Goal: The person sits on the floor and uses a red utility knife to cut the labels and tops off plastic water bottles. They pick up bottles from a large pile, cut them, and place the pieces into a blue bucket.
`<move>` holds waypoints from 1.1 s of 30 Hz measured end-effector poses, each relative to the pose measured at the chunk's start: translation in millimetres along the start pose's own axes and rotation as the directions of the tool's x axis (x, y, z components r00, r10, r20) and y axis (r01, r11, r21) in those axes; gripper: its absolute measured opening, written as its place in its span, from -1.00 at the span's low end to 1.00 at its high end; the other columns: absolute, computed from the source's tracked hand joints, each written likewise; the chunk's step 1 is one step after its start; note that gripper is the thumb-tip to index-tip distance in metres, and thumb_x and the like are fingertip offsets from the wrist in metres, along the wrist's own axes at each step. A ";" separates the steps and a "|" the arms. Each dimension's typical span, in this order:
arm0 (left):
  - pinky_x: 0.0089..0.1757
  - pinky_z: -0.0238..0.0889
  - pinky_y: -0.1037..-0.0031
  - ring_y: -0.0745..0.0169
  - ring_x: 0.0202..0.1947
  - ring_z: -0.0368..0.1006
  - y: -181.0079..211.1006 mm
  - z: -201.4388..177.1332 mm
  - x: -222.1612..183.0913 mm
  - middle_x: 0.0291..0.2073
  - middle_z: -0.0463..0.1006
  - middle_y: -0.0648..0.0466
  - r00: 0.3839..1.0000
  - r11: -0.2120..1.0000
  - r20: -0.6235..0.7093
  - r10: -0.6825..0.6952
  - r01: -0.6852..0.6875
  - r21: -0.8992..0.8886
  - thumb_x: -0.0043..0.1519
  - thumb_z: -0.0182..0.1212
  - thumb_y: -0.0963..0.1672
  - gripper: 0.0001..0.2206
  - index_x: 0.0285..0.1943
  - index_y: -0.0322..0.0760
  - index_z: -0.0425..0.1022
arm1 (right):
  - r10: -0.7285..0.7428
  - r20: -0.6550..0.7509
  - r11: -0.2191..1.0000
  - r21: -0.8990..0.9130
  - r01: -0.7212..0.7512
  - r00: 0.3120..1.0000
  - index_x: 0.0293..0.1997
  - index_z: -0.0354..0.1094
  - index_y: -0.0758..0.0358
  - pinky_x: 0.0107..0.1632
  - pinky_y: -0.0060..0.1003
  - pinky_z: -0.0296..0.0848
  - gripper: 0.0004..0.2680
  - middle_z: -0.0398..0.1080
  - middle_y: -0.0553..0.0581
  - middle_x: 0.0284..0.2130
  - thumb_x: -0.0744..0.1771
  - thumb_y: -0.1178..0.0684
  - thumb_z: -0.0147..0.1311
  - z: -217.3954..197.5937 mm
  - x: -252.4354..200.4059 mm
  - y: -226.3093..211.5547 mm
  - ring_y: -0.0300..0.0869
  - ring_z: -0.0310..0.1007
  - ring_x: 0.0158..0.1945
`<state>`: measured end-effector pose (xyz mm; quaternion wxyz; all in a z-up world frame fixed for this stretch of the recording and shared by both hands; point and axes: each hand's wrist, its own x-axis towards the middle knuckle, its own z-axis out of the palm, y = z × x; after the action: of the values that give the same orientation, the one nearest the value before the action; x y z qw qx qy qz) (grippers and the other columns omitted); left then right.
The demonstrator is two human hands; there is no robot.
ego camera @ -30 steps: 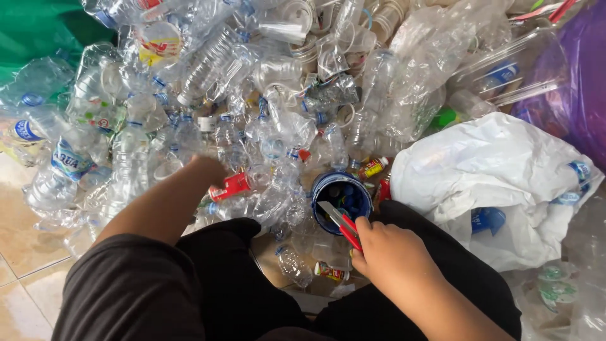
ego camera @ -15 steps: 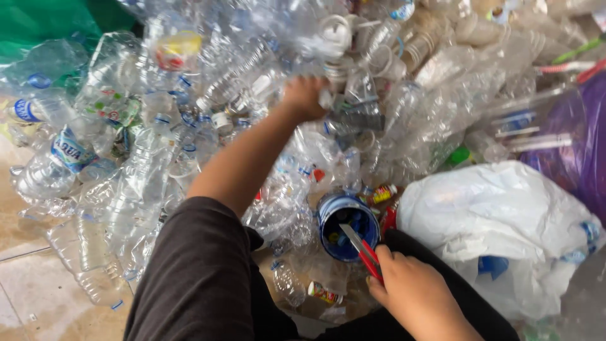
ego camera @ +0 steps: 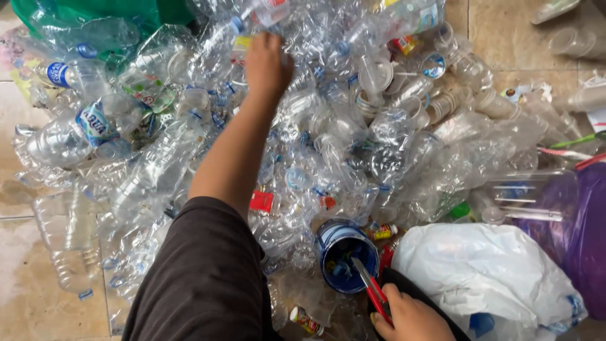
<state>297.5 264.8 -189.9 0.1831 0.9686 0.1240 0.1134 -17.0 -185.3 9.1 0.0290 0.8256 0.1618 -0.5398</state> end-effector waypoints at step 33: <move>-0.19 0.39 0.09 -0.34 -0.25 0.45 -53.2 -120.1 -0.5 -0.01 0.44 -0.37 0.935 0.932 0.041 0.353 -0.348 -0.103 0.20 0.36 -0.28 -0.67 0.15 -0.51 0.51 | 0.029 -0.492 0.967 0.236 0.101 0.870 -0.09 0.28 0.14 -0.29 -0.07 0.45 -0.73 0.48 0.16 -0.41 0.24 -0.08 0.22 -61.8 -60.2 -79.5 0.06 0.46 -0.37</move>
<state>254.6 351.8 -101.4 0.2089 0.9684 -0.0618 0.1214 -8.2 -110.5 99.1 -0.1292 0.9292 0.1089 -0.3288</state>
